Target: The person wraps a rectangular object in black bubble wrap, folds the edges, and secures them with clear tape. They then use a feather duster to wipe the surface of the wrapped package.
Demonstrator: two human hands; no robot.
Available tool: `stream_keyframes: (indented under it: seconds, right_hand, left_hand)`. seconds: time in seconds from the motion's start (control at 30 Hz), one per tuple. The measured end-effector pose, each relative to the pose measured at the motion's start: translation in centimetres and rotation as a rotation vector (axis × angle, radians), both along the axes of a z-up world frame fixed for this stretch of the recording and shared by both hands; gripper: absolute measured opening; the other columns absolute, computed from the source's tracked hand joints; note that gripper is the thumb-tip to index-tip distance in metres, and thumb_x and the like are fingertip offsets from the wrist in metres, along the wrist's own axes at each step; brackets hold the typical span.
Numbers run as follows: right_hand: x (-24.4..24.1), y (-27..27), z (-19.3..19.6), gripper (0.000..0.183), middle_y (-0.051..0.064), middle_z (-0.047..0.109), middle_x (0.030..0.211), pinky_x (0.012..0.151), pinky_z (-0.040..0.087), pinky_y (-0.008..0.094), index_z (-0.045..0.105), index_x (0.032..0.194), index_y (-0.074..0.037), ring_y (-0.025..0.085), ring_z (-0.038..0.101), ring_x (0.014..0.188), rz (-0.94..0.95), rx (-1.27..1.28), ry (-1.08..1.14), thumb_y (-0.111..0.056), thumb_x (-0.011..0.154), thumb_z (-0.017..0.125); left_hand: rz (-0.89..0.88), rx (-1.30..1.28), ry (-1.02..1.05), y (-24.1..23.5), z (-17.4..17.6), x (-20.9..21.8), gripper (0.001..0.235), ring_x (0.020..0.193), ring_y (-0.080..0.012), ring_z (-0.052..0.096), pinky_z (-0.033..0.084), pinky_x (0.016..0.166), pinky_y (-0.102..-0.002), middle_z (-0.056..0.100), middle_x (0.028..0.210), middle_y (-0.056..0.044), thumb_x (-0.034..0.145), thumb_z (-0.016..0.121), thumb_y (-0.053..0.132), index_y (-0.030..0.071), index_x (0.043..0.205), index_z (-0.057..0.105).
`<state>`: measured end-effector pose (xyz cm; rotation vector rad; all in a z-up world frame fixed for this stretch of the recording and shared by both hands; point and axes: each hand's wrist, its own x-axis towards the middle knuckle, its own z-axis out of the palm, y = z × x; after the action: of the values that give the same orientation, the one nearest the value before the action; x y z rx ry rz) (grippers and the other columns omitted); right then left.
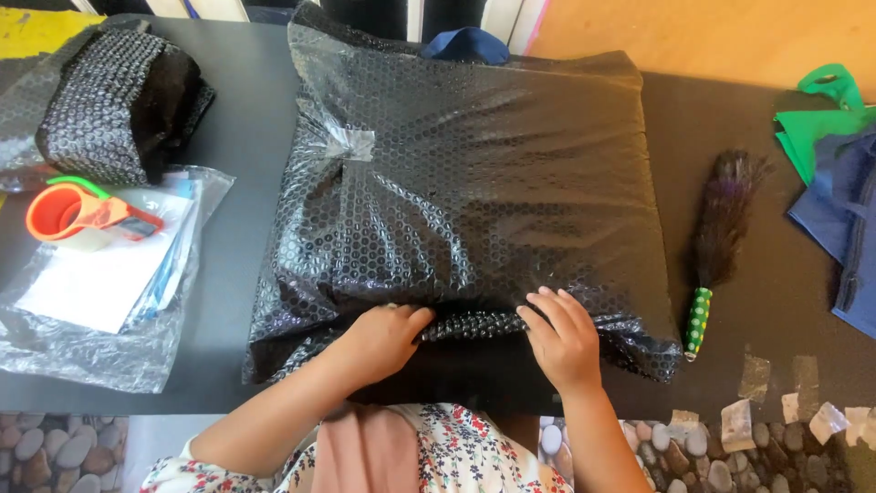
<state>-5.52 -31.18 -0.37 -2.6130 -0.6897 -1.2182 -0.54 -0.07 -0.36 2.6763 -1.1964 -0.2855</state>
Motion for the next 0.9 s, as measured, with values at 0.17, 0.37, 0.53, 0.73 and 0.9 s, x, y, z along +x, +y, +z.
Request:
stream_keyframes:
  seconds: [0.17, 0.37, 0.53, 0.73, 0.9]
  right_hand:
    - [0.5, 0.2, 0.9, 0.017, -0.002, 0.075, 0.097, 0.097, 0.059, 0.037, 0.080, 0.102, -0.019, 0.019, 0.074, 0.098, -0.035, 0.056, 0.046, -0.012, 0.095, 0.066]
    - [1.0, 0.1, 1.0, 0.013, -0.001, 0.075, 0.082, 0.090, 0.062, 0.034, 0.080, 0.097, -0.018, 0.017, 0.076, 0.088, -0.117, 0.093, 0.160, -0.015, 0.087, 0.074]
    - [1.4, 1.5, 1.2, 0.027, -0.003, 0.074, 0.073, 0.077, 0.063, 0.038, 0.078, 0.102, -0.017, 0.019, 0.074, 0.075, -0.207, 0.303, 0.211, -0.018, 0.075, 0.083]
    - [-1.6, 6.2, -4.1, 0.023, 0.000, 0.065, 0.086, 0.076, 0.053, 0.045, 0.073, 0.088, -0.023, 0.027, 0.064, 0.082, -0.063, 0.255, -0.286, -0.009, 0.074, 0.084]
    - [-1.4, 5.8, -7.8, 0.054, 0.010, 0.061, 0.129, 0.094, 0.051, 0.042, 0.071, 0.133, -0.018, 0.028, 0.061, 0.114, -0.174, 0.132, -0.050, -0.038, 0.083, 0.074]
  left_hand:
    - [-0.046, -0.195, -0.410, -0.4, 0.4, -1.5, 0.041, 0.105, -0.0318, 0.068, 0.054, 0.085, -0.040, 0.067, 0.112, -0.013, 0.087, 0.074, 0.021, 0.010, 0.125, 0.064]
    - [0.020, -0.516, -0.710, -1.6, 3.0, 0.8, 0.005, 0.104, -0.0234, 0.066, 0.052, 0.085, -0.035, 0.068, 0.109, -0.003, 0.097, 0.066, 0.021, 0.018, 0.098, 0.070]
    - [0.068, -0.534, -0.605, -2.4, 5.0, 2.8, 0.009, 0.066, -0.0178, 0.067, 0.053, 0.062, -0.027, 0.064, 0.071, 0.003, 0.097, 0.069, 0.023, 0.020, 0.088, 0.069]
    - [0.244, -0.405, -0.308, -2.8, 6.2, 3.8, 0.006, 0.063, -0.0197, 0.070, 0.053, 0.056, -0.028, 0.069, 0.069, 0.004, 0.089, 0.077, 0.023, 0.020, 0.090, 0.072]
    - [0.274, -0.337, -0.096, -3.0, 7.8, 4.2, 0.006, 0.068, -0.0245, 0.074, 0.059, 0.062, -0.032, 0.074, 0.074, -0.003, 0.094, 0.071, 0.021, 0.017, 0.097, 0.075]
